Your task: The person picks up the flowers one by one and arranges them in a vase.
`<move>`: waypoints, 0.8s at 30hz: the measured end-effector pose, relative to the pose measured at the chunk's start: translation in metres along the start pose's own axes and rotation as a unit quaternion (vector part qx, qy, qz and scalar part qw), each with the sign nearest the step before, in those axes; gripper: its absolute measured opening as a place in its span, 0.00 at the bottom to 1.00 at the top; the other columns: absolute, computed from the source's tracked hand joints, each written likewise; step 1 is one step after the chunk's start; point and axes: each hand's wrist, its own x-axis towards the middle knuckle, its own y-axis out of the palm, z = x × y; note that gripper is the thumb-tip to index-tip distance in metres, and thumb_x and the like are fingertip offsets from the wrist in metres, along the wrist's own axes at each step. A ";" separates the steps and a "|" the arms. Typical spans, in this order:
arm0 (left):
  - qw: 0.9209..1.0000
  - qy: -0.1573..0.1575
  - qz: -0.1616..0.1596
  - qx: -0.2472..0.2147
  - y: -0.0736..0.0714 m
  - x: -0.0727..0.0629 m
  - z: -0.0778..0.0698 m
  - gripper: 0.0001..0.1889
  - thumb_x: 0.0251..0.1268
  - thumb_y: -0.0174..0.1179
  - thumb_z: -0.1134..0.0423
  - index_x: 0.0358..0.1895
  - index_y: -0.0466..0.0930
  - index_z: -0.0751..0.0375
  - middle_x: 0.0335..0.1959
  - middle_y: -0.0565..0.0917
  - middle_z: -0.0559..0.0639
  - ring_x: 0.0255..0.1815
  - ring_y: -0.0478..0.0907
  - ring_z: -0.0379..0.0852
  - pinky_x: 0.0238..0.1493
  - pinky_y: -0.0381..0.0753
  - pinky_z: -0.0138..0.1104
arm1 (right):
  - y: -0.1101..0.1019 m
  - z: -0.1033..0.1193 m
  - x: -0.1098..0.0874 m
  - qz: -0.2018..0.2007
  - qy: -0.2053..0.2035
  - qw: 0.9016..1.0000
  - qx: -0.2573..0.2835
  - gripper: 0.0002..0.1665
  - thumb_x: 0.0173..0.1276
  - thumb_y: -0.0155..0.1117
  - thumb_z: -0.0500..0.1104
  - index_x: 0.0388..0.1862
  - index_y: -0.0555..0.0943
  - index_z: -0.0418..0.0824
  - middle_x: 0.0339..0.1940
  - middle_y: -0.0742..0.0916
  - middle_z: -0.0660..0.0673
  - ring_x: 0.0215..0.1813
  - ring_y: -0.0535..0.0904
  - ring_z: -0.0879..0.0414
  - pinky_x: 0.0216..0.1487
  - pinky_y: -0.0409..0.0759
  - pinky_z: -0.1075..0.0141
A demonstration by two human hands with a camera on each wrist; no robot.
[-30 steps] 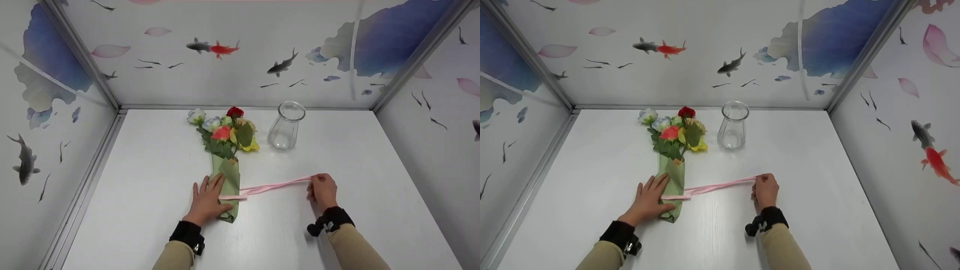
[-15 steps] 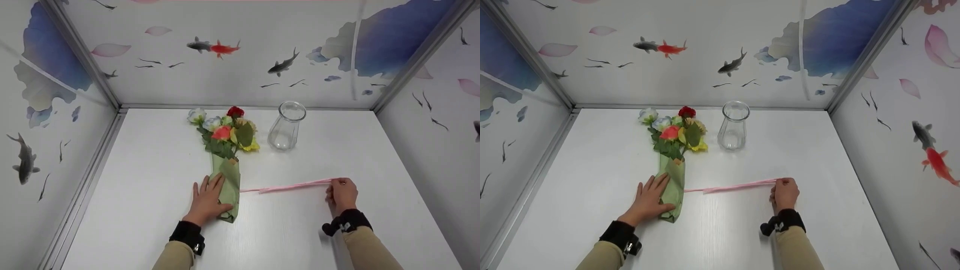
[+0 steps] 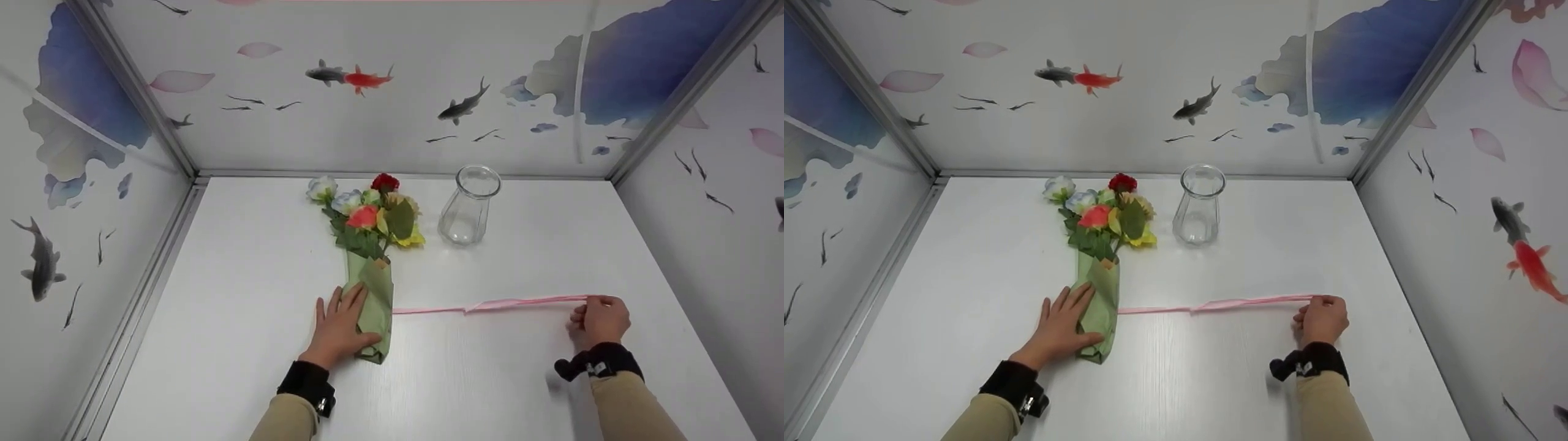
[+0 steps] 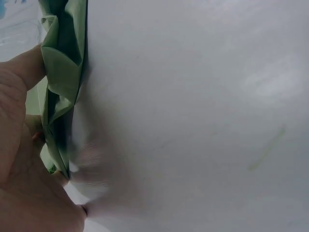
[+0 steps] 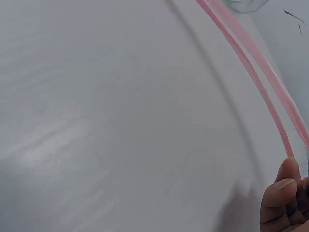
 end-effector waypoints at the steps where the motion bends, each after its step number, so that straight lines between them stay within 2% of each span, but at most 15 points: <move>1: 1.000 0.000 0.000 0.001 0.000 0.000 0.000 0.54 0.58 0.70 0.37 0.82 0.54 0.55 0.83 0.54 0.49 0.83 0.42 0.66 0.74 0.35 0.69 | -0.003 0.001 0.000 -0.006 -0.005 1.000 0.000 0.24 0.82 0.47 0.45 0.71 0.64 0.37 0.30 0.84 0.47 0.31 0.84 0.57 0.35 0.85 0.65; 4: 1.000 0.001 -0.001 0.006 -0.001 0.000 -0.001 0.54 0.57 0.70 0.37 0.82 0.54 0.55 0.83 0.54 0.49 0.83 0.43 0.66 0.74 0.35 0.68 | -0.013 0.005 0.000 -0.025 -0.015 1.000 0.002 0.23 0.83 0.46 0.45 0.70 0.63 0.36 0.29 0.85 0.48 0.30 0.86 0.58 0.35 0.86 0.66; 7: 1.000 0.003 -0.001 0.007 -0.001 0.000 -0.001 0.54 0.57 0.71 0.37 0.82 0.54 0.55 0.83 0.54 0.50 0.83 0.43 0.66 0.74 0.35 0.69 | -0.020 0.007 0.002 -0.050 -0.011 0.999 0.018 0.17 0.83 0.46 0.45 0.65 0.66 0.40 0.28 0.85 0.50 0.28 0.87 0.59 0.34 0.86 0.66; 11: 1.000 0.000 0.001 0.008 -0.001 0.000 -0.001 0.54 0.57 0.71 0.38 0.82 0.54 0.55 0.83 0.54 0.49 0.83 0.43 0.66 0.75 0.35 0.68 | -0.025 0.007 0.004 -0.074 0.008 0.996 0.049 0.15 0.83 0.47 0.44 0.63 0.65 0.45 0.33 0.85 0.49 0.28 0.88 0.57 0.34 0.86 0.66; 15: 1.000 -0.002 0.001 0.007 -0.001 -0.001 -0.001 0.54 0.58 0.71 0.38 0.82 0.54 0.55 0.83 0.54 0.50 0.83 0.43 0.66 0.75 0.35 0.68 | -0.020 0.005 0.003 -0.070 0.012 0.997 0.030 0.24 0.81 0.47 0.46 0.71 0.59 0.44 0.39 0.83 0.47 0.28 0.87 0.54 0.34 0.87 0.63; 19: 1.000 -0.001 0.000 0.003 0.000 0.000 0.001 0.53 0.58 0.71 0.38 0.82 0.54 0.55 0.83 0.54 0.50 0.83 0.43 0.66 0.75 0.35 0.68 | -0.011 0.004 0.000 -0.058 0.005 0.998 -0.007 0.34 0.79 0.47 0.48 0.78 0.50 0.44 0.32 0.84 0.44 0.25 0.85 0.51 0.31 0.86 0.62; 21: 1.000 -0.002 0.003 0.004 0.001 0.001 0.001 0.53 0.59 0.70 0.38 0.82 0.53 0.54 0.84 0.53 0.49 0.83 0.42 0.65 0.75 0.34 0.68 | -0.005 0.004 -0.002 -0.050 0.000 0.998 -0.023 0.39 0.79 0.46 0.47 0.82 0.44 0.46 0.32 0.82 0.43 0.24 0.84 0.51 0.30 0.85 0.63; 24: 1.000 0.002 0.000 0.000 0.001 0.001 0.001 0.53 0.59 0.70 0.38 0.82 0.54 0.55 0.83 0.53 0.50 0.83 0.42 0.66 0.75 0.34 0.68 | 0.002 0.005 -0.004 -0.045 -0.003 0.998 -0.043 0.42 0.79 0.46 0.46 0.83 0.38 0.49 0.43 0.78 0.43 0.28 0.83 0.50 0.34 0.85 0.62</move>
